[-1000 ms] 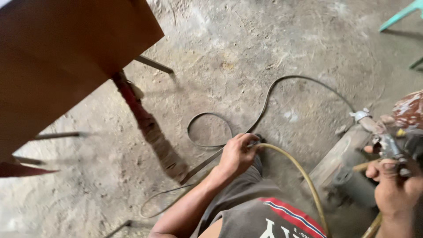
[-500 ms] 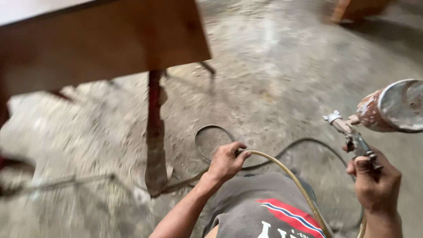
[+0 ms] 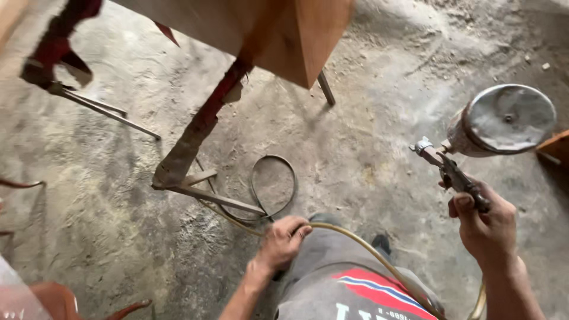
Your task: The person uses a spray gun connected to a hose to apply a clear finish to a wooden cabinet. They move around the cabinet, spraying the exterior sides, legs, and interior surfaces including shelves and door frames.
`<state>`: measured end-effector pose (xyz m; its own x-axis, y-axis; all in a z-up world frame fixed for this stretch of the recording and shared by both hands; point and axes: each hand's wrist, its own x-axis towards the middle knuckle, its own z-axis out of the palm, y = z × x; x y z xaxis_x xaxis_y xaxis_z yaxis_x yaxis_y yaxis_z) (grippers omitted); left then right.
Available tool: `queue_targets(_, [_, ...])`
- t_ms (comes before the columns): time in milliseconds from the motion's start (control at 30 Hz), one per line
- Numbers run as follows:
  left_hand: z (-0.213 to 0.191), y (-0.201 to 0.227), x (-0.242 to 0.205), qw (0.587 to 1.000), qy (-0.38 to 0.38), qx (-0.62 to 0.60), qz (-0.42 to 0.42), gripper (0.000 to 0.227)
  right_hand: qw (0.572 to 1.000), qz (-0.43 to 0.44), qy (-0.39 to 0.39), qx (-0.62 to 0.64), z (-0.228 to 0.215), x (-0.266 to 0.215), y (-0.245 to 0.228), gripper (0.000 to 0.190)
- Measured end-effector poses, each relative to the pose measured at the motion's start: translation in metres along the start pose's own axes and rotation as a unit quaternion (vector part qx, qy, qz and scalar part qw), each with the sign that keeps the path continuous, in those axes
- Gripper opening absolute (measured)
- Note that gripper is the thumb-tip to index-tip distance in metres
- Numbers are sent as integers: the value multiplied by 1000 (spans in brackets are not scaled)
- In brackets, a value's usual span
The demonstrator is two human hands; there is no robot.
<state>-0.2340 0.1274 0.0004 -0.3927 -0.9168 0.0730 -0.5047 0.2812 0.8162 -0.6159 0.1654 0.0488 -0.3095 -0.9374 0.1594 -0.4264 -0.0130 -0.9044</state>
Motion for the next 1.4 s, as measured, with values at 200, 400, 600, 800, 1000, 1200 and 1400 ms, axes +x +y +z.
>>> queue_targets(200, [75,47,27,962,-53,58,-260,26,996,-64,-53,40,-48,83,11,52])
queue_targets(400, [159,56,94,959,94,15,-266,26,986,-93,-129,52,-68,194,43,40])
queue_targets(600, [203,52,224,947,160,12,-277,22,980,-124,-156,-20,-87,331,74,47])
queue_targets(800, [180,88,286,921,293,48,-253,16,957,-165,-231,66,-104,435,87,62])
queue_targets(1000, [239,129,298,853,358,19,-380,19,910,-201,-334,140,-89,532,118,68])
queue_targets(1200, [432,208,333,704,520,28,-484,23,815,-217,-506,180,-94,624,164,69])
queue_targets(1400, [640,330,384,495,437,-132,-739,47,777,-171,-569,208,-98,687,192,62])
